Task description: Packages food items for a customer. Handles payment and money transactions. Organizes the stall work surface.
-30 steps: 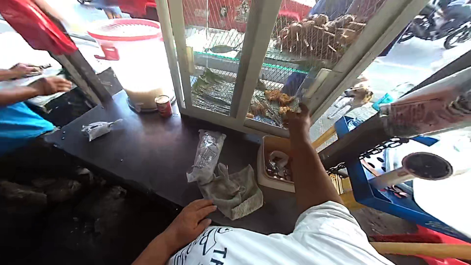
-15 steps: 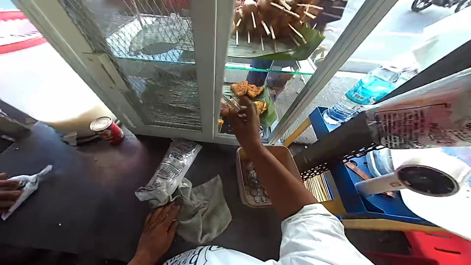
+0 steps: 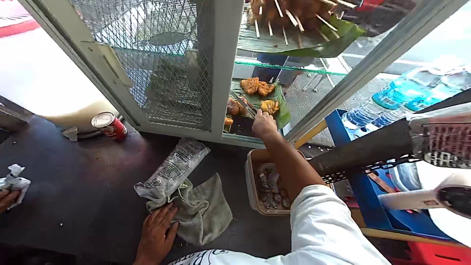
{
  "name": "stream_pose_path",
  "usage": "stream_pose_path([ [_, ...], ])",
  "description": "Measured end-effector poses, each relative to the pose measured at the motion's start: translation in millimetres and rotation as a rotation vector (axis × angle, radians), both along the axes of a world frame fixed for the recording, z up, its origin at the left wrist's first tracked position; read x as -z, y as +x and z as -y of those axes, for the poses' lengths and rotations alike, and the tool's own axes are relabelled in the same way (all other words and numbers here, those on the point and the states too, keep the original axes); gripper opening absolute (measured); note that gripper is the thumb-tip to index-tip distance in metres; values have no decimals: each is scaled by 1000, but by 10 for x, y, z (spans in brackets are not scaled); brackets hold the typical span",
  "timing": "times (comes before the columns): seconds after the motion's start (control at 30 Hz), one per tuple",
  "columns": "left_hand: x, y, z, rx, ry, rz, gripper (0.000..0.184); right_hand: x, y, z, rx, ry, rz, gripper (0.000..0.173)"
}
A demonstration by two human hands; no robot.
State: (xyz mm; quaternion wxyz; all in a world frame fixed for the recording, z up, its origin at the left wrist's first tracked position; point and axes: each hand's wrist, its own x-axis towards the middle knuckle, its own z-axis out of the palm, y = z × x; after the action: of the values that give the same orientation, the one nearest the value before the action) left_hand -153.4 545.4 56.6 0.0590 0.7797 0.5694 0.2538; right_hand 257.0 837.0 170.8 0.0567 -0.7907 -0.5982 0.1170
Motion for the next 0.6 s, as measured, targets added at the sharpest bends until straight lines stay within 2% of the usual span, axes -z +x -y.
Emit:
stream_pose_path([
  [0.1, 22, -11, 0, 1, 7, 8, 46, -80, 31, -84, -58, -28, -10, 41],
  [0.2, 21, -13, -1, 2, 6, 24, 46, -212, 86, -34, -6, -33, -112, 50],
  [0.3, 33, -17, 1, -6, 14, 28, 46, -312, 111, -59, 89, 50, -22, 57],
  [0.47, 19, -12, -10, -12, 3, 31, 46, -402, 61, -332, 134, 0, 114, 54],
  [0.6, 25, -36, -14, -13, -8, 35, 44, -416, -35, -454, 136, -87, 131, 50],
])
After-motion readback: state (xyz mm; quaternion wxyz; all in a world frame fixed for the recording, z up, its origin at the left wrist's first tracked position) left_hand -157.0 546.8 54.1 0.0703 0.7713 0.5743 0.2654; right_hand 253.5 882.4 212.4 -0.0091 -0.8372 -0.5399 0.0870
